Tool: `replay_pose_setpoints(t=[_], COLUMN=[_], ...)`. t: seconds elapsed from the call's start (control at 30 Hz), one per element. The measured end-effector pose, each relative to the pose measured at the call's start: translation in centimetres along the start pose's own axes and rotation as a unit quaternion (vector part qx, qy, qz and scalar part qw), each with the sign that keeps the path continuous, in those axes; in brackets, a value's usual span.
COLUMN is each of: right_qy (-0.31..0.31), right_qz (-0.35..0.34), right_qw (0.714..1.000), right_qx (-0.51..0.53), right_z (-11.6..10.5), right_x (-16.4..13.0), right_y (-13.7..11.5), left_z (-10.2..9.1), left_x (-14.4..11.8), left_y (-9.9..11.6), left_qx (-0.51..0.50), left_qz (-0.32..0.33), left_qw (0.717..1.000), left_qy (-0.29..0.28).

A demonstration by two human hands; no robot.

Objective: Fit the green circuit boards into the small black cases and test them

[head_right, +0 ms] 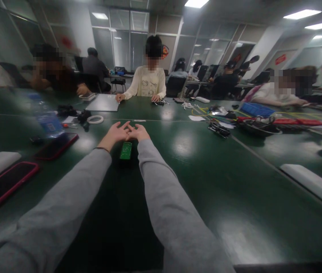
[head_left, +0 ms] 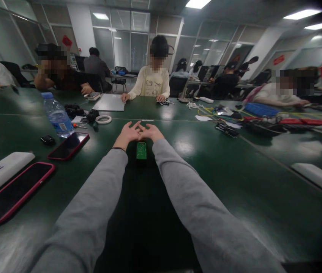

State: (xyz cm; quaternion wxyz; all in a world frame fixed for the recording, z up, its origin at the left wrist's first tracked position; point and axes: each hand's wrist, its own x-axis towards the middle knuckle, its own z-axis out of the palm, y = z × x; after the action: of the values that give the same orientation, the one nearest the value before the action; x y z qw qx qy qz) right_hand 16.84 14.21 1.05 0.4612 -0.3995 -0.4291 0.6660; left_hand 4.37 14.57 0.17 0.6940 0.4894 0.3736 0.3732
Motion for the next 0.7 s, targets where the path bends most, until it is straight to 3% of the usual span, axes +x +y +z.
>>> replay_pose_setpoints(t=[0.07, 0.13, 0.27, 0.37, 0.47, 0.57, 0.7], right_qy=[-0.003, 0.020, 0.147, 0.187, 0.151, 0.053, -0.011], right_qz=[0.030, 0.023, -0.118, -0.170, -0.198, -0.215, -0.206], right_qw=[1.000, 0.999, 0.982, 0.964, 0.946, 0.920, 0.912], right_qx=[0.008, 0.025, 0.001, -0.087, -0.208, -0.324, -0.353], right_z=[0.0, -0.9, -3.9, -5.0, -3.7, -1.5, 0.1], right_x=[-1.5, -3.3, -6.8, -9.2, -11.7, -13.9, -15.0], right_y=[0.5, 1.4, 3.6, 4.9, 5.7, 6.3, 6.3], left_z=[0.7, 0.9, 0.1, -0.4, -0.4, -0.1, 0.0], left_x=[-1.7, -3.5, -6.9, -8.6, -9.0, -8.8, -8.6], left_y=[-0.1, -0.4, -2.2, -3.7, -4.6, -4.9, -5.0], left_qx=[-0.038, -0.006, 0.123, 0.185, 0.244, 0.277, 0.280], left_qz=[0.017, 0.036, 0.103, 0.165, 0.176, 0.217, 0.237], left_qw=[0.999, 0.999, 0.987, 0.969, 0.954, 0.936, 0.930], left_qy=[-0.017, -0.021, 0.026, 0.008, -0.011, 0.019, 0.006])
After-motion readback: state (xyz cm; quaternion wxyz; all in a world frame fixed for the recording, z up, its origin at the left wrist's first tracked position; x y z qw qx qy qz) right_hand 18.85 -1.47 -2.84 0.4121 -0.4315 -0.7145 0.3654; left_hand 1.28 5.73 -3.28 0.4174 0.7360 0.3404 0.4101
